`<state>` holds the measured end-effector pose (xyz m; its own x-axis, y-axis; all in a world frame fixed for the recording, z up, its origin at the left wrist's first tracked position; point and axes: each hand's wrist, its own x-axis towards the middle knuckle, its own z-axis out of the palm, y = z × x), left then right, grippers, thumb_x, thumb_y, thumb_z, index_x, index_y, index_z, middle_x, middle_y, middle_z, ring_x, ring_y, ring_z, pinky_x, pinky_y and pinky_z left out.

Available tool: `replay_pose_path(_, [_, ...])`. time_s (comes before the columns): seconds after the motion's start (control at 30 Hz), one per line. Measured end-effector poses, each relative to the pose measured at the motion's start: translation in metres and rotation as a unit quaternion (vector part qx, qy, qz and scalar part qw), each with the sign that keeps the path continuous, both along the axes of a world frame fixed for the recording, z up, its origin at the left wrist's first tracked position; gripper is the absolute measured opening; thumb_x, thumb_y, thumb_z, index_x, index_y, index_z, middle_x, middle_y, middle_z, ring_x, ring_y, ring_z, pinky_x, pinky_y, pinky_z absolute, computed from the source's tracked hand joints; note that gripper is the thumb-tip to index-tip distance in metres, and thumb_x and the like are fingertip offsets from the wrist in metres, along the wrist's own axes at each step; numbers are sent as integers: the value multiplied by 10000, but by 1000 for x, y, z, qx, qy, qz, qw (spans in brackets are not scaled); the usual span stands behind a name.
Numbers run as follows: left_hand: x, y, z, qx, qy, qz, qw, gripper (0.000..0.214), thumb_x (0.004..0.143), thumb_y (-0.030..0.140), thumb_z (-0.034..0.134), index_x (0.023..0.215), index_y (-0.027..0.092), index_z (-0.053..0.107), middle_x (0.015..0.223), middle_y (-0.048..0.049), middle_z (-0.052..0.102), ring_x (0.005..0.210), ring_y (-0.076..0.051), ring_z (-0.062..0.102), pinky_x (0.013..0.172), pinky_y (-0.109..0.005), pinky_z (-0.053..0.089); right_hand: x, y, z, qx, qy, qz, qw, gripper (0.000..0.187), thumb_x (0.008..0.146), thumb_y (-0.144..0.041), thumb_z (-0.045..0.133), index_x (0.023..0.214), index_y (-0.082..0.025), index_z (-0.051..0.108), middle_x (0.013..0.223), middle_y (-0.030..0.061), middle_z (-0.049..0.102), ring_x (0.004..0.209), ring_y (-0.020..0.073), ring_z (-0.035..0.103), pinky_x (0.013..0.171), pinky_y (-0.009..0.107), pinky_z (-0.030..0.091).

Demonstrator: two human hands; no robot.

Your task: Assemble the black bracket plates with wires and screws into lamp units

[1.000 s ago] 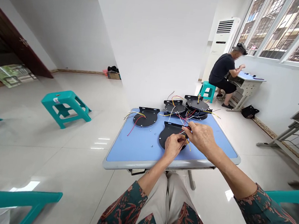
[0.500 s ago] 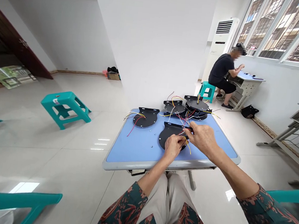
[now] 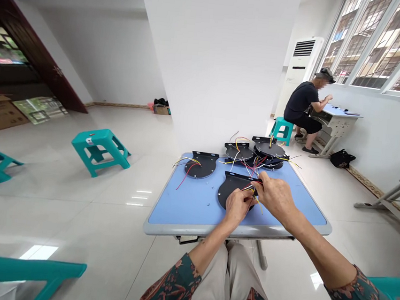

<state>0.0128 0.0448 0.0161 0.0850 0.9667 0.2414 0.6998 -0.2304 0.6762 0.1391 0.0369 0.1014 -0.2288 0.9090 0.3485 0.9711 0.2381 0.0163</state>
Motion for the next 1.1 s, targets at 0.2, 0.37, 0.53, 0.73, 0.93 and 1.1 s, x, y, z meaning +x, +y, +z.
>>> replay_pose_path(0.2, [0, -3, 5, 1, 4, -12, 1000, 116, 871, 207, 732, 762, 242, 746, 740, 3, 693, 820, -179, 619, 682, -248, 378, 5, 3, -5, 14, 16, 43, 999, 244, 1033, -353, 457, 987, -193, 635, 825, 96, 747, 668, 220, 656, 560, 309, 205])
replay_pose_path(0.37, [2, -1, 5, -21, -39, -13, 999, 239, 856, 146, 724, 1037, 298, 761, 793, 36, 766, 888, -193, 646, 734, -264, 416, 17, 7, -4, -22, 50, 124, 991, 144, 1000, -226, 476, 1006, -208, 619, 927, 67, 748, 714, 195, 655, 581, 295, 263])
replay_pose_path(0.53, [1, -2, 5, -26, -54, -22, 998, 440, 863, 157, 730, 1269, 314, 670, 871, 56, 794, 920, -192, 653, 780, -272, 430, 6, 2, -11, 10, 18, 23, 1000, 218, 1000, -345, 506, 978, -175, 641, 773, 97, 745, 675, 234, 658, 573, 312, 210])
replay_pose_path(0.73, [0, -4, 7, -39, -33, -27, 998, 285, 884, 158, 705, 1135, 294, 713, 926, 60, 803, 965, -195, 648, 785, -263, 427, 11, 4, -12, 8, 68, 64, 996, 264, 1008, -396, 489, 1040, -198, 660, 792, 73, 749, 683, 219, 651, 580, 297, 236])
replay_pose_path(0.93, [0, -3, 5, -34, -54, -33, 997, 453, 866, 149, 724, 1288, 300, 662, 954, 46, 798, 964, -193, 645, 798, -265, 451, 21, 14, -13, -14, 148, 107, 983, 183, 965, -353, 535, 946, -210, 648, 688, 34, 685, 597, 191, 583, 587, 283, 280])
replay_pose_path(1.1, [2, -1, 7, -49, -50, 4, 998, 287, 817, 180, 773, 1092, 260, 759, 891, 17, 762, 868, -174, 661, 756, -252, 449, 9, 11, -24, 10, 177, 49, 983, 213, 945, -391, 556, 838, -216, 613, 626, 17, 641, 535, 174, 532, 562, 278, 258])
